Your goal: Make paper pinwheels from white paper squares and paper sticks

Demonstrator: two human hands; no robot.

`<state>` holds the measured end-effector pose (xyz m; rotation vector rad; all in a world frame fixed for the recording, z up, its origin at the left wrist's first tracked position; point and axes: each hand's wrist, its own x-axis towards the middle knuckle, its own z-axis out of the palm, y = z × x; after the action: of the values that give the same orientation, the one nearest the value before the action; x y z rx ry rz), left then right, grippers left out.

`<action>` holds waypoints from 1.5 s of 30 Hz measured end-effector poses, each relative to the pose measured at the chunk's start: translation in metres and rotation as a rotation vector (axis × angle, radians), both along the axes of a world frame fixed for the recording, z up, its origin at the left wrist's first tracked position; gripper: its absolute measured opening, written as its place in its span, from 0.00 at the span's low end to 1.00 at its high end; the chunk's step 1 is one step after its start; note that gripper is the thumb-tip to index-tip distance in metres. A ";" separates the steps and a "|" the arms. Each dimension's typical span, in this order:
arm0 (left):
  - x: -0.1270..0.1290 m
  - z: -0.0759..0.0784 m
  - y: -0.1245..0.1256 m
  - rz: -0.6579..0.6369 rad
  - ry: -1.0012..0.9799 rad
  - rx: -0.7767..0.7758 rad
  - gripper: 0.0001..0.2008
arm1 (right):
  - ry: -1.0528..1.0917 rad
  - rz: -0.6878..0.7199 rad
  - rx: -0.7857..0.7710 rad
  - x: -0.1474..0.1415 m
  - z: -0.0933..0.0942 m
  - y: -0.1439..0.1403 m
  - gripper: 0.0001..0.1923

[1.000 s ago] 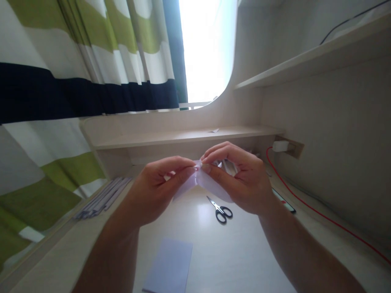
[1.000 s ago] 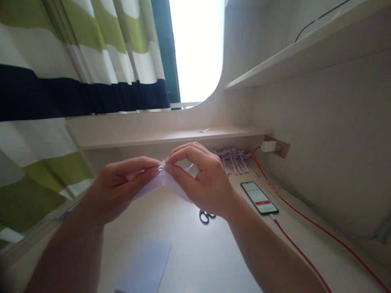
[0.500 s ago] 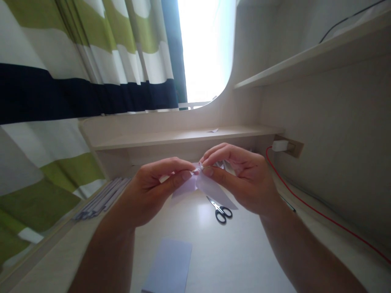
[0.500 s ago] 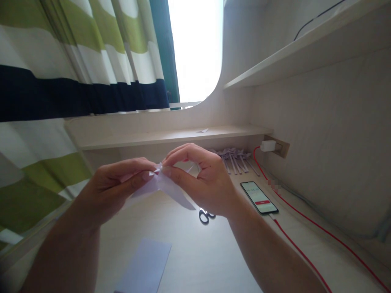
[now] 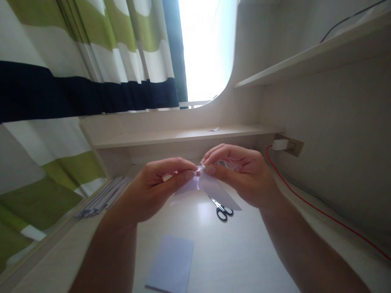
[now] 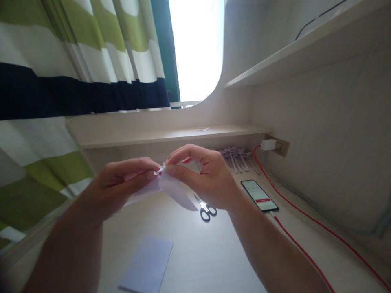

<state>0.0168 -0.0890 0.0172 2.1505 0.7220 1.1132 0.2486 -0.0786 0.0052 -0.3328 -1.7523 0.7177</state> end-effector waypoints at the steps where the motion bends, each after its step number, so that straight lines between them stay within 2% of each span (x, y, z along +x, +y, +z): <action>1: -0.001 0.001 0.000 -0.005 0.013 0.000 0.07 | -0.008 0.014 -0.023 0.001 0.000 0.001 0.04; 9: -0.001 0.004 -0.004 -0.070 0.061 -0.024 0.08 | 0.002 0.152 -0.204 0.000 -0.004 0.009 0.05; 15: 0.000 0.005 -0.005 -0.037 0.098 -0.032 0.09 | -0.028 0.203 -0.179 -0.001 -0.004 0.012 0.05; 19: -0.001 0.005 -0.004 -0.009 0.067 -0.036 0.09 | -0.009 0.192 -0.143 -0.001 -0.004 0.012 0.06; 24: 0.001 0.005 -0.006 0.019 0.027 -0.058 0.08 | 0.048 0.168 -0.170 -0.001 -0.002 0.009 0.04; 28: 0.001 0.006 -0.007 0.005 0.016 -0.072 0.09 | 0.082 0.204 -0.184 -0.002 -0.002 0.008 0.04; 45: 0.002 0.005 -0.007 0.001 -0.005 -0.070 0.07 | 0.108 0.180 -0.210 -0.005 -0.003 0.007 0.04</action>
<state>0.0193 -0.0962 0.0225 2.0887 0.7489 1.0780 0.2431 -0.0717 0.0022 -0.2751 -1.6217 1.0345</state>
